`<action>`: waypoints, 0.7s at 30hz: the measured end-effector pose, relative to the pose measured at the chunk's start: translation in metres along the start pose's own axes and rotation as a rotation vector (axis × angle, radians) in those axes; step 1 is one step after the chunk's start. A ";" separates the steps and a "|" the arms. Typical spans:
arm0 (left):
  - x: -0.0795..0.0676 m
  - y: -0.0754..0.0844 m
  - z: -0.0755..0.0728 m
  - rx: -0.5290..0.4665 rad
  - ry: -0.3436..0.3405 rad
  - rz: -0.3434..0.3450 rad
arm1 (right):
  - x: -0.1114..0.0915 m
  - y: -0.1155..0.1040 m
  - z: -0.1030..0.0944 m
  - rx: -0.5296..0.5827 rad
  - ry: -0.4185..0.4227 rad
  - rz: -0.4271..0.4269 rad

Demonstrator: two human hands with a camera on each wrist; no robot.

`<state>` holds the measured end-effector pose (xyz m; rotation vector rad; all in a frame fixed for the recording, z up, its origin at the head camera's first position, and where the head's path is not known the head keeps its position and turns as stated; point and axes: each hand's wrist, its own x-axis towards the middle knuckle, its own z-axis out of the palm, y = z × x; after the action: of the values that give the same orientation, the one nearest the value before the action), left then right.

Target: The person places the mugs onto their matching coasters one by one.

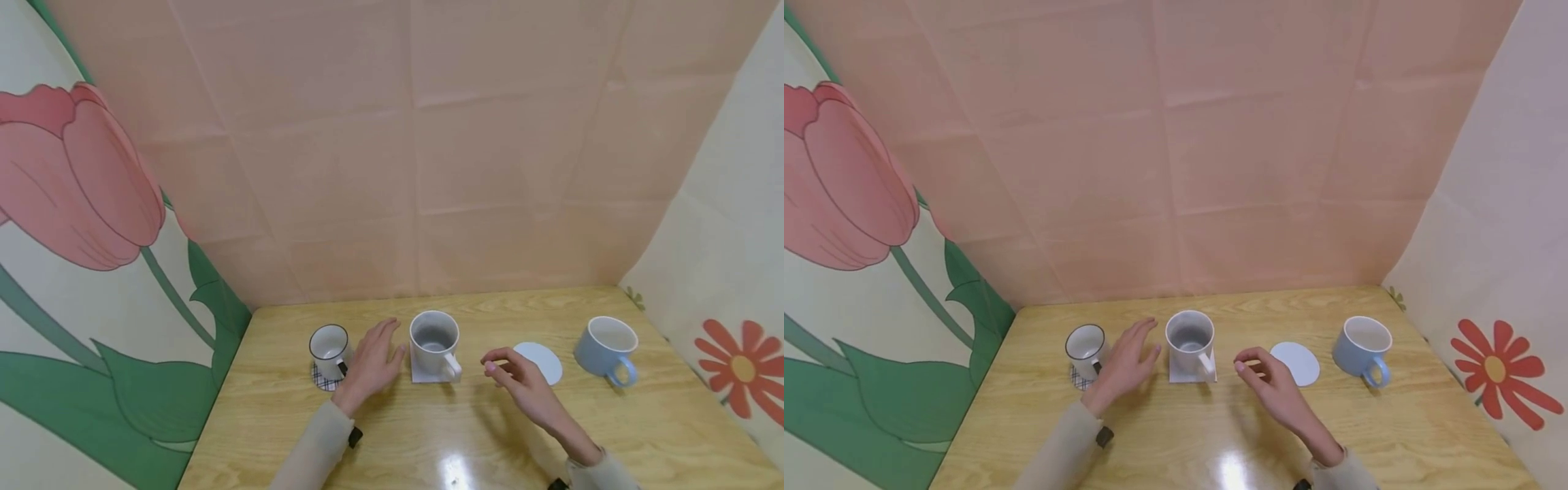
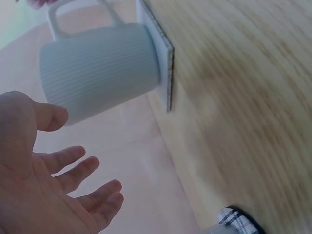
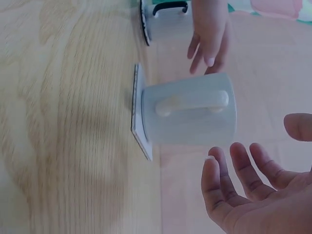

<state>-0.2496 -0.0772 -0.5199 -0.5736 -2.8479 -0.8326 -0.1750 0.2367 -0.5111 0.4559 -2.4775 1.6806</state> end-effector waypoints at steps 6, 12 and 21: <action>-0.002 0.004 -0.006 -0.001 0.005 0.009 | -0.001 0.001 -0.010 -0.020 0.021 -0.046; -0.002 0.011 -0.011 0.009 0.022 0.036 | 0.001 0.001 -0.020 -0.065 0.062 -0.069; -0.005 0.032 -0.016 -0.006 0.038 0.087 | -0.001 -0.001 -0.035 -0.135 0.086 -0.022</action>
<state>-0.2322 -0.0626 -0.4913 -0.6705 -2.7655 -0.8280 -0.1758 0.2685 -0.4971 0.3859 -2.4939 1.4802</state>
